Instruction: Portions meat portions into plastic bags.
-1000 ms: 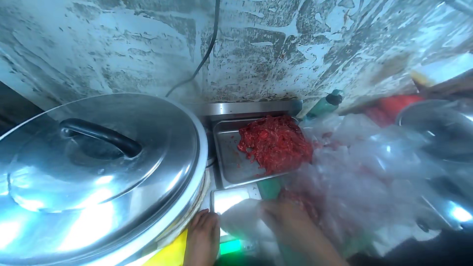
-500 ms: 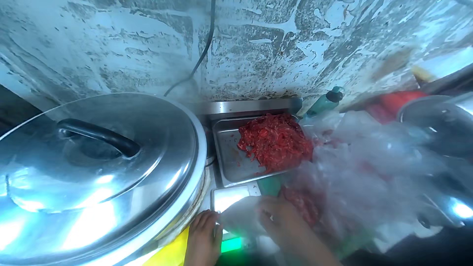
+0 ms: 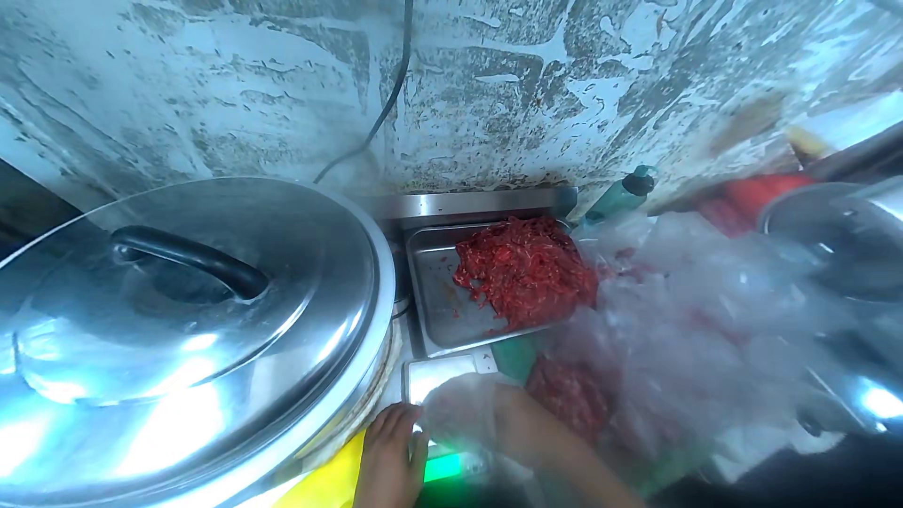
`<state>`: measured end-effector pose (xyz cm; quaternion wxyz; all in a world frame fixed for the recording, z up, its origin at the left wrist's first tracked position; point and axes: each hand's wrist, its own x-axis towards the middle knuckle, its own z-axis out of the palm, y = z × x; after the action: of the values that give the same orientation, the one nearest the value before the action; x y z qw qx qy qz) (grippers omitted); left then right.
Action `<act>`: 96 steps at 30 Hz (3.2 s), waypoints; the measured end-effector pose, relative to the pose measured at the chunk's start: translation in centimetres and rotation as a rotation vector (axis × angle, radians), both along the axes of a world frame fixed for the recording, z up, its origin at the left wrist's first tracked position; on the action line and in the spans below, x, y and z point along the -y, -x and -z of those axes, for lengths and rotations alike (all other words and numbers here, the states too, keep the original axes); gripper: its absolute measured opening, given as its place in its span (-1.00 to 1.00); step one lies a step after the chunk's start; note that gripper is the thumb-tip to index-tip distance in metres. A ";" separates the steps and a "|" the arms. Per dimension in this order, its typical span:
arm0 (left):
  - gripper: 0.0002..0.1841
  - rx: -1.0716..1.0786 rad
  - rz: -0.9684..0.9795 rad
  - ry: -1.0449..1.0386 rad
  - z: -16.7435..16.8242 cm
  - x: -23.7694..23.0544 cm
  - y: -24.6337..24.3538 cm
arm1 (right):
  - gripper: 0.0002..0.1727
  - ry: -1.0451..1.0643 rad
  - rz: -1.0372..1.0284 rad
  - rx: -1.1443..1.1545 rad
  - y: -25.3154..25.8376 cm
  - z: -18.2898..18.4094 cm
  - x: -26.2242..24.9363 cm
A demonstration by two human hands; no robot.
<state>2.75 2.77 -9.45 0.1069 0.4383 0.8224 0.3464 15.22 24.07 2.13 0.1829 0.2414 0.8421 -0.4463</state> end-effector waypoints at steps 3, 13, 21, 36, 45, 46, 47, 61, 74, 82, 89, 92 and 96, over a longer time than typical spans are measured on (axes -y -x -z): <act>-0.65 0.010 0.009 0.011 -0.1 0.0 -0.1 | -0.75 0.067 -0.108 -0.019 0.4 -0.4 0.1; -0.70 0.018 0.028 0.036 -0.4 -0.1 -0.1 | -0.56 -0.294 -0.139 0.193 3.3 0.7 2.0; -0.72 -0.005 0.037 0.051 0.1 0.0 -0.2 | -0.62 -0.404 -0.057 0.153 3.5 1.8 4.2; -0.72 -0.024 0.059 0.140 -0.4 -0.8 0.4 | -0.60 -0.367 0.047 0.217 3.1 1.0 3.5; -0.75 -0.144 -0.087 -0.088 -0.7 -3.1 1.8 | -0.75 -0.280 0.121 -0.031 2.1 -3.0 1.9; -0.75 -0.145 -0.096 -0.066 -0.6 -3.1 1.8 | -0.76 -0.276 0.147 -0.075 1.8 -3.3 2.0; -0.75 -0.140 -0.102 -0.034 -0.5 -3.2 1.9 | -0.77 -0.292 0.171 -0.140 1.5 -3.2 2.1; -0.74 -0.197 -0.111 0.048 -0.6 -2.6 1.3 | -0.91 -0.053 0.514 -0.568 -2.7 -4.9 0.6; -0.54 0.094 0.182 -0.228 -8.1 -5.3 0.7 | -0.85 0.002 0.626 -0.898 -5.8 -9.3 -0.9; -0.74 0.335 0.346 -0.492 -13.7 -6.3 0.5 | -0.89 0.312 0.458 -1.028 -4.2 -10.0 1.0; -0.76 0.385 0.308 -0.443 -13.4 -4.6 1.0 | -0.63 0.485 0.549 -0.842 -4.6 -6.9 1.0; -0.76 0.397 0.350 -0.421 -13.4 -4.5 0.6 | -0.48 0.370 0.404 -0.710 -3.8 -5.7 1.6; -0.73 0.416 0.390 -0.372 -13.5 -4.2 0.5 | -0.70 0.150 0.226 -0.575 -3.4 -5.0 2.4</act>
<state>2.27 7.02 4.09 0.2549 0.5192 0.6066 0.5455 18.58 21.70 7.09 -0.0963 0.1832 0.7918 -0.5746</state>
